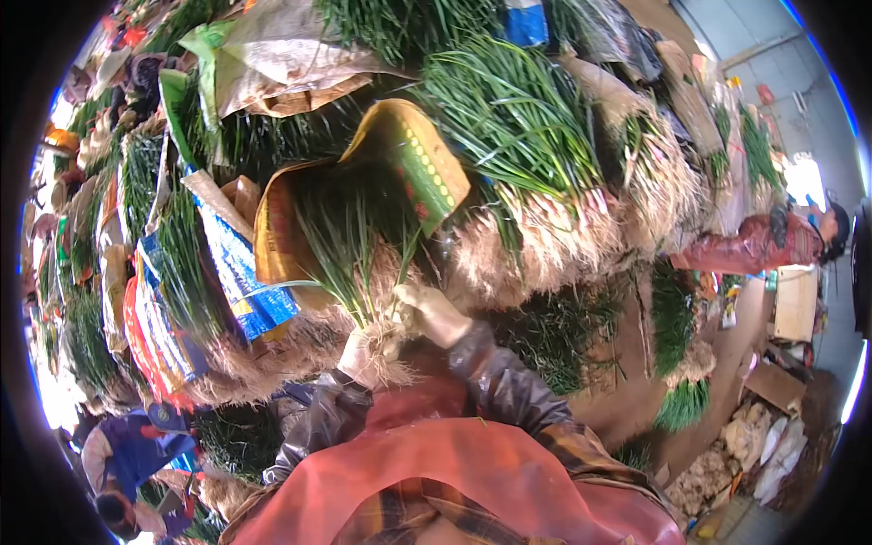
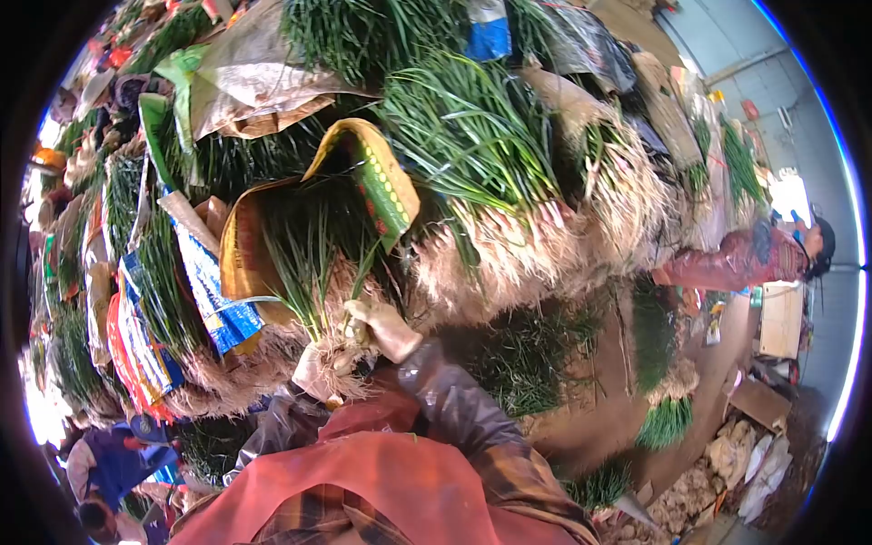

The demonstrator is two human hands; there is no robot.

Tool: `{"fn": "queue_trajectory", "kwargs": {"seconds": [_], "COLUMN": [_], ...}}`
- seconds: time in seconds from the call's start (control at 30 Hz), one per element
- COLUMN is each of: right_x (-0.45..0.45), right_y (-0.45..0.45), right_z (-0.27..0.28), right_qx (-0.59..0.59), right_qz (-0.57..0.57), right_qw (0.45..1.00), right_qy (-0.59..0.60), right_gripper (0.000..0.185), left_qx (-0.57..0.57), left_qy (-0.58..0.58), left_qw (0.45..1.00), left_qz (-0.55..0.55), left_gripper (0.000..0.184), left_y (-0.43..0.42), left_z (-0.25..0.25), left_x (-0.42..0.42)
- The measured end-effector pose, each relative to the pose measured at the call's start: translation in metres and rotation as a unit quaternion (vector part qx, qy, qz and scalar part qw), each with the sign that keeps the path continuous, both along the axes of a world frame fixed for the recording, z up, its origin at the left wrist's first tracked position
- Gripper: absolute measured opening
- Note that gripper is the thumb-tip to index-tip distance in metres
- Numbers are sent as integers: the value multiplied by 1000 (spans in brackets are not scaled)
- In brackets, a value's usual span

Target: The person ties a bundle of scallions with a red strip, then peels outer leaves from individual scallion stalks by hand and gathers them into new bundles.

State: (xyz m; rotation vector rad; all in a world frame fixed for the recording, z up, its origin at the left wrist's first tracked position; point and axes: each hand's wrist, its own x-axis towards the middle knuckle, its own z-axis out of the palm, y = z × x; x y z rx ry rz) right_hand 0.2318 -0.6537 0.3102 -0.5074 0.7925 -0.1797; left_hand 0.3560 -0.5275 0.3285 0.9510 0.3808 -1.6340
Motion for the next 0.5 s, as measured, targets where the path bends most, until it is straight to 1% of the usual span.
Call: {"fn": "queue_trajectory", "kwargs": {"seconds": [0.03, 0.1, 0.13, 0.17, 0.23, 0.27, 0.3, 0.33, 0.37, 0.4, 0.43, 0.47, 0.5], "right_x": [10, 10, 3, 2, -36, -39, -41, -31, -20, -10, -3, 2, 2], "right_y": [0, 0, 4, 7, -23, -20, -20, -17, -15, -1, 3, -2, 4], "right_z": [4, -12, -37, -31, -28, -46, -77, -39, 2, -3, -7, 4, -27], "right_qx": [-56, -202, -293, -335, -198, -198, -337, -320, -302, -349, -401, -478, -559], "right_qz": [3, 41, -26, -57, -31, -31, 94, 118, 143, 110, 75, 175, 217], "right_qw": [998, 974, 932, 905, 922, 922, 879, 894, 907, 896, 881, 807, 740], "right_qy": [35, 90, 212, 257, 331, 331, 323, 290, 257, 251, 241, 300, 304], "right_gripper": [34, 25, 21, 23, 33, 33, 27, 25, 23, 25, 30, 26, 27], "left_qx": [19, 51, -60, 65, 49, 67, 64, 49, 38, 50, 48, 43, 43], "left_qy": [0, 6, 56, 10, -105, -84, -87, -159, -226, -244, -245, -262, -280], "left_qw": [1000, 999, 995, 998, 992, 994, 994, 983, 965, 960, 959, 957, 953], "left_qz": [-10, -14, -49, 8, -51, -23, -24, -75, -127, -131, -132, -120, -108], "left_gripper": [14, 14, 13, 8, 11, 16, 16, 10, 9, 14, 14, 14, 15], "left_y": [-5, -3, 8, 0, 1, -4, -12, -15, -10, -7, -8, -8, -4], "left_z": [10, 7, -9, -4, -1, 9, 17, 24, 28, 19, 11, 5, 2], "left_x": [-2, -2, 6, -1, -4, -7, -6, -8, -13, -17, -20, -22, -24]}}
